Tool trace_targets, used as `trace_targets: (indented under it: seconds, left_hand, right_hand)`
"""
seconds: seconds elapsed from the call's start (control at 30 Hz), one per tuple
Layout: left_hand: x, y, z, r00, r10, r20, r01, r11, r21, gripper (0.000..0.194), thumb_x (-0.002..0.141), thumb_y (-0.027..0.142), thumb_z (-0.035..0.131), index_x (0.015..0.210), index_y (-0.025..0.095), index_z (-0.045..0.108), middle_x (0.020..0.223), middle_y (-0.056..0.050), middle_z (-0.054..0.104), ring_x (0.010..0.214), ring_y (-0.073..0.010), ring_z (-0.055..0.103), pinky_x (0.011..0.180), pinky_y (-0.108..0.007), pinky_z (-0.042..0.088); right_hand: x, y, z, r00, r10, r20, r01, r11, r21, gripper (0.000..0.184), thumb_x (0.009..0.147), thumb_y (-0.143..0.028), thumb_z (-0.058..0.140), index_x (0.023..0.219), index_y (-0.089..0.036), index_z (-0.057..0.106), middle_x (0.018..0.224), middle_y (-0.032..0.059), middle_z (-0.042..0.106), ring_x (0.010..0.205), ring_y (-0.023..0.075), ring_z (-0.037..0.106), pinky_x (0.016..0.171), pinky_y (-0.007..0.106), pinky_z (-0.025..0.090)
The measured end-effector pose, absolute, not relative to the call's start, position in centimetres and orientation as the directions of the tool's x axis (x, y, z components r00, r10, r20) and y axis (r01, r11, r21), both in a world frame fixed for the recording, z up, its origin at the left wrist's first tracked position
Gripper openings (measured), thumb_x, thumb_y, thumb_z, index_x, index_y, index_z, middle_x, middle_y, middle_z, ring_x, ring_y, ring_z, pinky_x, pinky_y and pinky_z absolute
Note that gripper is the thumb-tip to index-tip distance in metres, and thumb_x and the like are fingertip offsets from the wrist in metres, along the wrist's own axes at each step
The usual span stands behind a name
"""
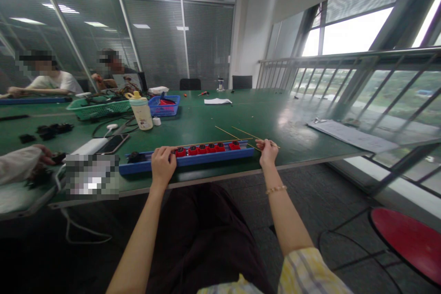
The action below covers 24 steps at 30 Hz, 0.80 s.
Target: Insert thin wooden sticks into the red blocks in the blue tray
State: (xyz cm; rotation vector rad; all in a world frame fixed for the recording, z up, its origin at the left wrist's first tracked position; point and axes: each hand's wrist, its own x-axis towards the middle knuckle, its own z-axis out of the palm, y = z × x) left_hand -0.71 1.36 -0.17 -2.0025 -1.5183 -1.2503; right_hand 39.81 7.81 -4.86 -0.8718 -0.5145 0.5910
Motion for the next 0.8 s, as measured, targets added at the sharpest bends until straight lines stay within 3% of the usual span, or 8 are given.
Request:
trace_targets:
  seconds: [0.13, 0.33, 0.53, 0.8]
  left_hand:
    - [-0.7, 1.4, -0.2, 0.043, 0.609, 0.792, 0.898, -0.370, 0.236, 0.027, 0.087, 0.018, 0.044, 0.098, 0.021, 0.069, 0.097, -0.007, 0.068, 0.098, -0.0264, 0.058, 0.091, -0.041, 0.044]
    - [-0.6, 1.3, -0.1, 0.043, 0.606, 0.794, 0.899, -0.370, 0.234, 0.027, 0.087, 0.017, 0.044, 0.098, 0.021, 0.069, 0.097, -0.007, 0.068, 0.098, -0.0265, 0.058, 0.090, -0.041, 0.044]
    - [-0.6, 1.4, -0.1, 0.039, 0.619, 0.785, 0.898, -0.366, 0.244, 0.028, 0.086, 0.018, 0.044, 0.098, 0.021, 0.069, 0.097, -0.007, 0.068, 0.098, -0.0267, 0.058, 0.091, -0.041, 0.044]
    - [-0.7, 1.4, -0.1, 0.039, 0.616, 0.787, 0.897, -0.368, 0.244, 0.028, 0.086, 0.018, 0.044, 0.098, 0.022, 0.069, 0.097, -0.007, 0.068, 0.098, -0.0264, 0.058, 0.091, -0.042, 0.044]
  right_hand:
    - [39.8, 7.7, -4.7, 0.763, 0.604, 0.228, -0.175, 0.533, -0.828, 0.031, 0.082, -0.049, 0.062, 0.079, -0.020, 0.052, 0.063, 0.0021, 0.070, 0.049, 0.0113, 0.060, 0.050, 0.022, 0.048]
    - [39.8, 6.8, -4.0, 0.802, 0.521, 0.290, -0.071, 0.566, -0.821, 0.050, 0.089, -0.069, 0.040, 0.085, -0.021, 0.054, 0.063, 0.0010, 0.068, 0.049, 0.0110, 0.056, 0.046, 0.022, 0.040]
    - [39.7, 6.2, -3.7, 0.849, 0.429, 0.309, 0.054, 0.512, -0.858, 0.068, 0.091, -0.072, 0.023, 0.076, -0.019, 0.064, 0.056, 0.0004, 0.057, 0.048, 0.0121, 0.048, 0.048, 0.027, 0.037]
    - [40.1, 6.5, -4.6, 0.879, 0.359, 0.314, 0.170, 0.379, -0.910, 0.059, 0.094, -0.059, 0.030, 0.074, -0.020, 0.070, 0.060, 0.0010, 0.055, 0.061, 0.0175, 0.055, 0.066, 0.031, 0.044]
